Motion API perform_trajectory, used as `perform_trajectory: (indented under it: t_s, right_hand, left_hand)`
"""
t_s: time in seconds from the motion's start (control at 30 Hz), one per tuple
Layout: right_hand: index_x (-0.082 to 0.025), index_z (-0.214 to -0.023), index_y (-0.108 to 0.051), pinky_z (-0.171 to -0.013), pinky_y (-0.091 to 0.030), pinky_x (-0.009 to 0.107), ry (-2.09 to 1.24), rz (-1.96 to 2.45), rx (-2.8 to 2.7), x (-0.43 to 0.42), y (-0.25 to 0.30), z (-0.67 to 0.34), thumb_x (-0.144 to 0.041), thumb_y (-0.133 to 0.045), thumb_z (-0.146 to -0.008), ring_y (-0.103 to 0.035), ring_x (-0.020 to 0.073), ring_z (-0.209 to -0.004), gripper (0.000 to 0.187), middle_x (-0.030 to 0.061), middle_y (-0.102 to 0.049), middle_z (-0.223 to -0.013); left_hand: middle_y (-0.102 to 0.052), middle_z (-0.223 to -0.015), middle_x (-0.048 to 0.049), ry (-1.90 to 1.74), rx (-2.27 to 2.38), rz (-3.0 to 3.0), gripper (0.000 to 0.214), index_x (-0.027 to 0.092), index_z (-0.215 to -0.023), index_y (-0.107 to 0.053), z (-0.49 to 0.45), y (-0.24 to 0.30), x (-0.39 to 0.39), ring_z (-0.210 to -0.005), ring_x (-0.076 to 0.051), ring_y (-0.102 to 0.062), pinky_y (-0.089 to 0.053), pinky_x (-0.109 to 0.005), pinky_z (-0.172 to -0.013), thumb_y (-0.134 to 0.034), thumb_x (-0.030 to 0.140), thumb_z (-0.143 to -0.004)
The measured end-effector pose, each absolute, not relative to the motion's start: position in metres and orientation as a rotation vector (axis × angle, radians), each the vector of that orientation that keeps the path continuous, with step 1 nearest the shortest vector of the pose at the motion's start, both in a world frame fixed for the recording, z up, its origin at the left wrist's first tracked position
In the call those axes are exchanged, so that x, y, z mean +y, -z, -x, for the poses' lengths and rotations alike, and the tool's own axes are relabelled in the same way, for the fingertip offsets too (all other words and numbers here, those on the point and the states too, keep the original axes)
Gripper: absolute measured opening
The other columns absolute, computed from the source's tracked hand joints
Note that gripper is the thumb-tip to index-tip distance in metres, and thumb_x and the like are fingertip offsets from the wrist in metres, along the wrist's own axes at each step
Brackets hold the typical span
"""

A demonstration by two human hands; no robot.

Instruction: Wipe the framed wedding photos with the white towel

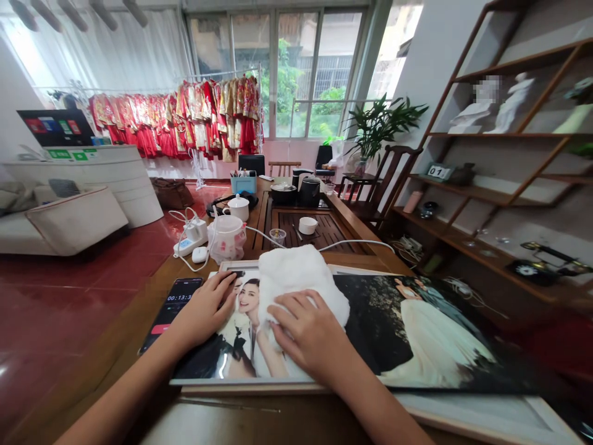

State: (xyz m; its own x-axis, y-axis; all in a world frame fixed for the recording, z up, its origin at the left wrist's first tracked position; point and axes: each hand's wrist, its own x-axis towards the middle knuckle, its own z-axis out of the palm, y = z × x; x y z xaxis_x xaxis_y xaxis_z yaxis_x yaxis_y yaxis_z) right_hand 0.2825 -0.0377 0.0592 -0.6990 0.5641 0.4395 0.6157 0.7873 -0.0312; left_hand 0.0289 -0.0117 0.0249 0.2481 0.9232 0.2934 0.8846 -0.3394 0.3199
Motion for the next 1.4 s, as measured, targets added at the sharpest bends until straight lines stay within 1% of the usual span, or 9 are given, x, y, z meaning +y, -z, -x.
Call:
perform_trajectory:
  t_s: [0.17,0.37,0.5,0.7,0.83,1.03,1.17,1.3,1.4]
  right_hand:
    - [-0.020,-0.119,-0.060,-0.095,-0.035,0.045,0.212,0.769,-2.574,-0.043,-0.055,-0.279,-0.024,-0.046,-0.096,-0.056,0.0250,-0.108,0.027,0.0098,-0.065,-0.117]
    - [-0.024,-0.119,-0.058,-0.103,-0.029,0.041,-0.004,0.627,-2.646,-0.060,-0.059,-0.266,-0.024,-0.047,-0.096,-0.054,0.0194,-0.112,0.025,0.0040,-0.064,-0.121]
    - [-0.023,-0.118,-0.059,-0.100,-0.031,0.041,-0.038,0.678,-2.629,-0.056,-0.062,-0.269,-0.025,-0.046,-0.097,-0.055,0.0198,-0.110,0.025,0.0055,-0.065,-0.118]
    - [-0.022,-0.119,-0.059,-0.094,-0.036,0.044,0.103,0.884,-2.556,-0.040,-0.059,-0.281,-0.026,-0.047,-0.096,-0.057,0.0239,-0.105,0.026,0.0089,-0.064,-0.116]
    - [-0.023,-0.122,-0.059,-0.095,-0.036,0.046,0.119,0.870,-2.576,-0.041,-0.058,-0.281,-0.027,-0.048,-0.096,-0.057,0.0250,-0.109,0.028,0.0088,-0.064,-0.119]
    - [-0.026,-0.121,-0.060,-0.104,-0.033,0.043,0.012,0.704,-2.643,-0.058,-0.063,-0.268,-0.028,-0.048,-0.097,-0.055,0.0204,-0.117,0.027,0.0047,-0.065,-0.123]
    - [-0.027,-0.121,-0.060,-0.103,-0.034,0.040,-0.044,0.673,-2.675,-0.058,-0.064,-0.267,-0.029,-0.048,-0.097,-0.056,0.0181,-0.115,0.026,0.0036,-0.065,-0.123]
    - [-0.025,-0.121,-0.060,-0.100,-0.037,0.042,0.039,0.806,-2.600,-0.045,-0.060,-0.277,-0.028,-0.049,-0.096,-0.056,0.0214,-0.113,0.028,0.0066,-0.064,-0.122]
    - [-0.023,-0.122,-0.059,-0.097,-0.039,0.045,0.074,0.913,-2.554,-0.037,-0.058,-0.282,-0.027,-0.050,-0.095,-0.056,0.0239,-0.111,0.029,0.0088,-0.063,-0.122]
  left_hand:
    - [-0.046,-0.144,-0.0109,-0.664,1.761,-2.410,0.043,0.017,-0.137,-0.047,-0.028,-0.026,-0.012,-0.133,-0.027,-0.042,-0.035,-0.043,-0.110,-0.037,0.036,-0.099]
    - [-0.046,-0.143,-0.0096,-0.653,1.704,-2.424,0.040,0.021,-0.134,-0.049,-0.027,-0.029,-0.013,-0.133,-0.025,-0.042,-0.037,-0.042,-0.109,-0.040,0.028,-0.096]
    - [-0.047,-0.141,-0.0094,-0.675,1.714,-2.423,0.039,0.022,-0.134,-0.049,-0.028,-0.028,-0.013,-0.132,-0.025,-0.044,-0.037,-0.041,-0.108,-0.040,0.029,-0.097]
    - [-0.046,-0.144,-0.0101,-0.663,1.757,-2.397,0.043,0.019,-0.137,-0.046,-0.029,-0.026,-0.012,-0.134,-0.027,-0.042,-0.035,-0.044,-0.110,-0.038,0.036,-0.099]
    - [-0.045,-0.145,-0.0111,-0.654,1.762,-2.411,0.043,0.017,-0.137,-0.047,-0.029,-0.025,-0.012,-0.135,-0.027,-0.040,-0.035,-0.044,-0.110,-0.036,0.035,-0.099]
    - [-0.046,-0.143,-0.0099,-0.679,1.726,-2.422,0.040,0.021,-0.135,-0.049,-0.029,-0.028,-0.013,-0.134,-0.025,-0.041,-0.036,-0.043,-0.109,-0.039,0.032,-0.098]
    - [-0.047,-0.143,-0.0089,-0.665,1.706,-2.425,0.039,0.023,-0.134,-0.050,-0.028,-0.028,-0.012,-0.132,-0.025,-0.043,-0.037,-0.042,-0.108,-0.041,0.030,-0.096]
    - [-0.046,-0.143,-0.0096,-0.674,1.753,-2.392,0.041,0.021,-0.136,-0.048,-0.028,-0.027,-0.012,-0.132,-0.027,-0.043,-0.037,-0.045,-0.108,-0.037,0.036,-0.099]
    - [-0.046,-0.144,-0.0100,-0.676,1.751,-2.392,0.043,0.019,-0.137,-0.047,-0.029,-0.026,-0.013,-0.133,-0.027,-0.042,-0.036,-0.044,-0.109,-0.036,0.037,-0.099]
